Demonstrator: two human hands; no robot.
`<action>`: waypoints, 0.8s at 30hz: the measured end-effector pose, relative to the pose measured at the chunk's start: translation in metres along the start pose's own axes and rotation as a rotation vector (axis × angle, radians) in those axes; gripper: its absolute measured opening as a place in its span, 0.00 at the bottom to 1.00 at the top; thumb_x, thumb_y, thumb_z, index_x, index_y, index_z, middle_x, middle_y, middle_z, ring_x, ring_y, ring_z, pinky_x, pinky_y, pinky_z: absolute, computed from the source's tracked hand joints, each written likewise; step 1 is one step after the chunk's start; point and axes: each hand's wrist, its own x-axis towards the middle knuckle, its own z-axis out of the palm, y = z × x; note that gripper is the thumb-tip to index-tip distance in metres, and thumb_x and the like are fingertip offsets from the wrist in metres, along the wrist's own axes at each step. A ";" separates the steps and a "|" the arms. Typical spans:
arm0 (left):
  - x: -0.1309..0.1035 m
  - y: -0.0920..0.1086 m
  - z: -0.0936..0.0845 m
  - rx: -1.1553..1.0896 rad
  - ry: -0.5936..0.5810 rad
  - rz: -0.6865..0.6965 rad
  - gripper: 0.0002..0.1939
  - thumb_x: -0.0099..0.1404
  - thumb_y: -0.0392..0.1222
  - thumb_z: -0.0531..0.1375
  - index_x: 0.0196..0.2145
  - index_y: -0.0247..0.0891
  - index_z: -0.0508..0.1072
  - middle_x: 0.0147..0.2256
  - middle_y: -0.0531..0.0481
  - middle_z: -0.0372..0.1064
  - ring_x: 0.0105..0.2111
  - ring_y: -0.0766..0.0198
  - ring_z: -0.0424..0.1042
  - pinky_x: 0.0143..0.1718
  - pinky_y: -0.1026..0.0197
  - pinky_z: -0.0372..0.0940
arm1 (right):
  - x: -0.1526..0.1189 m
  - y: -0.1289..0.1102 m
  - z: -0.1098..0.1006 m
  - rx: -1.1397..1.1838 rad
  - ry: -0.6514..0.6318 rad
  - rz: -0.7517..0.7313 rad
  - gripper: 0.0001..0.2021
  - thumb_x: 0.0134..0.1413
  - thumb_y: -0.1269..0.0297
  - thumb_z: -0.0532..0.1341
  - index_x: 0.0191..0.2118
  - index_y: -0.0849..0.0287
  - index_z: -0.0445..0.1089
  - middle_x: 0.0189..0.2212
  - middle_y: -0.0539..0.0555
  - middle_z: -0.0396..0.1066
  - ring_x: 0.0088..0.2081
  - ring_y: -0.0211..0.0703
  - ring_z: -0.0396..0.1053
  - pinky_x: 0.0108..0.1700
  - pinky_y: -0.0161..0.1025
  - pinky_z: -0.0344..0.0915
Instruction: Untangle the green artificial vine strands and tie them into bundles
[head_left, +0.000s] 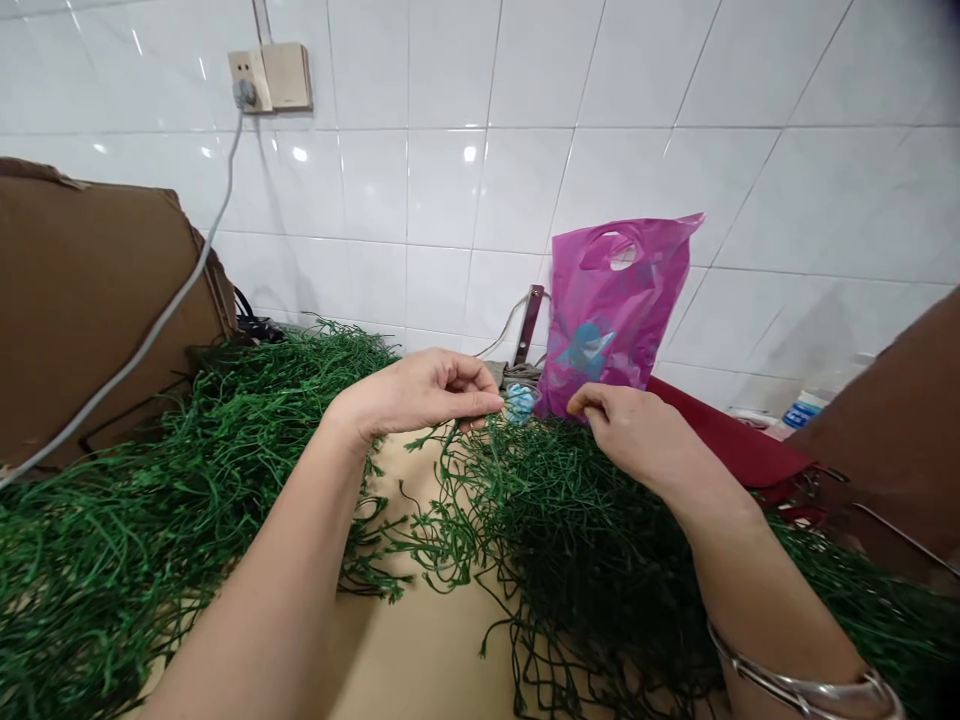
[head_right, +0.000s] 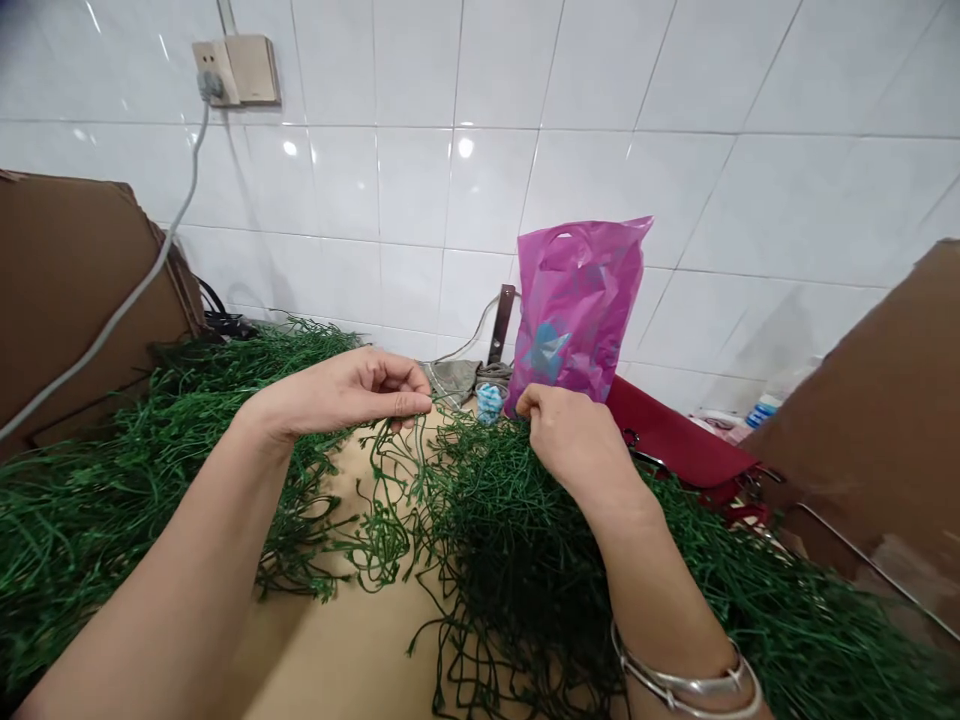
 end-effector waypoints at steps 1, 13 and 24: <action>0.001 -0.001 0.000 0.006 -0.001 -0.009 0.11 0.65 0.46 0.60 0.32 0.34 0.72 0.26 0.55 0.64 0.27 0.69 0.61 0.30 0.64 0.57 | -0.002 -0.004 -0.004 0.041 -0.009 -0.013 0.12 0.59 0.68 0.54 0.36 0.54 0.77 0.35 0.55 0.79 0.37 0.52 0.74 0.39 0.43 0.62; 0.006 -0.011 0.002 0.099 -0.033 -0.038 0.12 0.65 0.48 0.58 0.33 0.35 0.71 0.26 0.54 0.65 0.26 0.68 0.61 0.28 0.64 0.55 | -0.013 -0.044 0.005 0.764 -0.393 -0.171 0.12 0.57 0.54 0.61 0.37 0.57 0.75 0.33 0.51 0.74 0.36 0.43 0.69 0.40 0.39 0.64; 0.014 -0.009 0.015 0.129 -0.058 0.015 0.09 0.65 0.44 0.59 0.31 0.36 0.71 0.25 0.56 0.65 0.26 0.68 0.61 0.29 0.65 0.56 | 0.000 -0.013 0.012 -0.142 -0.025 0.012 0.10 0.56 0.74 0.55 0.28 0.57 0.70 0.27 0.62 0.75 0.32 0.54 0.72 0.35 0.46 0.59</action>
